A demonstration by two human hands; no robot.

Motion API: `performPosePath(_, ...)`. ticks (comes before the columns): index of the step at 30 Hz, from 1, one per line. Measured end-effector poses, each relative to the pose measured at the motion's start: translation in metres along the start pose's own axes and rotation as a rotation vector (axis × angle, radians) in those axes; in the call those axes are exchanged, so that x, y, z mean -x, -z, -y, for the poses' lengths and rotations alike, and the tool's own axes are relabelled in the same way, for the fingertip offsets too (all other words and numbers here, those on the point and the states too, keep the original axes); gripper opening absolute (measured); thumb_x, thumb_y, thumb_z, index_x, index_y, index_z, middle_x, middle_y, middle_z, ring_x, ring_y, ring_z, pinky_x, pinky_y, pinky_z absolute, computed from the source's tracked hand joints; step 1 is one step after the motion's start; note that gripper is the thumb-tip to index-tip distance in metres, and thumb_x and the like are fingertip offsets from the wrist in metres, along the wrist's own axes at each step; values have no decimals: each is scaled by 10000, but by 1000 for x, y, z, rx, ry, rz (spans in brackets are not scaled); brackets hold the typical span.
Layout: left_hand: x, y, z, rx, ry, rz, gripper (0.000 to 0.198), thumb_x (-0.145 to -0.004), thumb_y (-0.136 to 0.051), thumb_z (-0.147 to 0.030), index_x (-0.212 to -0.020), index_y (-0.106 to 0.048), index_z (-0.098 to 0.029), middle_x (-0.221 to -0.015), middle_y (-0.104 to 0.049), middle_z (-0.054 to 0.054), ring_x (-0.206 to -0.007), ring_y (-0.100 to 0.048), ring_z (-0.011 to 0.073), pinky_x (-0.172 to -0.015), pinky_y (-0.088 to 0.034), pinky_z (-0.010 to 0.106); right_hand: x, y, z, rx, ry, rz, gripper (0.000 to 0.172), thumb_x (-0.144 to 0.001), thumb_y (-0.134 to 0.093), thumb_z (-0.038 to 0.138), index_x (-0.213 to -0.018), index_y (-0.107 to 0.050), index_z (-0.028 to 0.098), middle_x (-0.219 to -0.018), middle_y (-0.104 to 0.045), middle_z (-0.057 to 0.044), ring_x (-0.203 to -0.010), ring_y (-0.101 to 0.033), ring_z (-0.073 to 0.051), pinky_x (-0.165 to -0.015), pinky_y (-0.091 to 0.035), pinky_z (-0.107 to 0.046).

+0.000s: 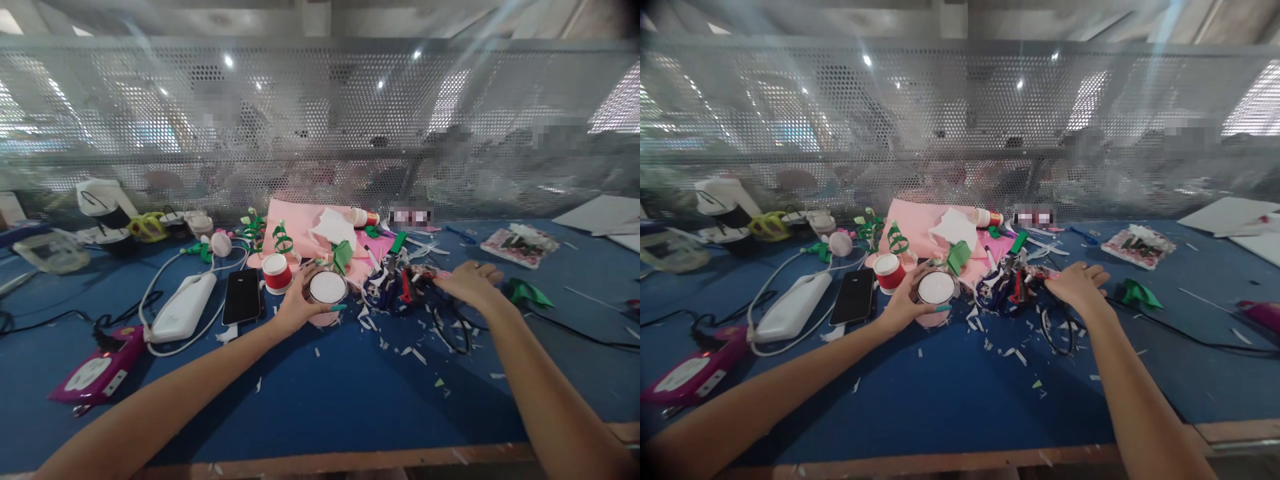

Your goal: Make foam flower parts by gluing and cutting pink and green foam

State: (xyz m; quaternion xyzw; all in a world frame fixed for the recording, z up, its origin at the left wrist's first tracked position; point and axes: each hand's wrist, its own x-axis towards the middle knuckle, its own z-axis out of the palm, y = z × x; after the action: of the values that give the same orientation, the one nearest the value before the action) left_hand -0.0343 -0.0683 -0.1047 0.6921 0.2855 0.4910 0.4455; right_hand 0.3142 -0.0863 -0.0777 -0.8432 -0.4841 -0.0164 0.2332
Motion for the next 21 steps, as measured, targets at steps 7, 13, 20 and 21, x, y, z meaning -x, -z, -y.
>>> performPosePath(7,-1,4,1,-3,-79,-182,830,-557,-804,-249,-1249,-348,-222,-1367,-439,148,-1283,-394,286,-1039,-368,484,71,13,67,-225,620,-461,131,-794,-491,257,-875,-519,157,-894,-564,-134,-956,-499,-300,-851,-389,-494)
performPosePath(13,1,5,-2,-53,-59,-300,786,-580,-788,-265,-1236,-357,-220,-1361,-436,143,-1293,-381,275,-1051,-353,465,134,-20,108,-379,1215,35,309,-838,-522,277,-1112,-514,134,-1135,-574,-164,-1124,-496,-262,-936,-431,-409)
performPosePath(20,2,3,-5,-97,-89,-306,784,-576,-782,-223,-1234,-357,-195,-1360,-425,164,-1271,-411,266,-1061,-348,457,136,-35,129,-101,1299,184,349,-814,-591,286,-1104,-549,95,-1082,-626,-191,-1107,-548,-287,-886,-481,-397)
performPosePath(21,2,3,-5,-106,-94,-314,788,-578,-782,-230,-1238,-354,-198,-1360,-424,161,-1270,-412,267,-1062,-347,458,134,-35,131,-72,1293,200,275,-816,-575,232,-1059,-572,103,-1025,-647,-174,-1053,-582,-271,-850,-497,-372)
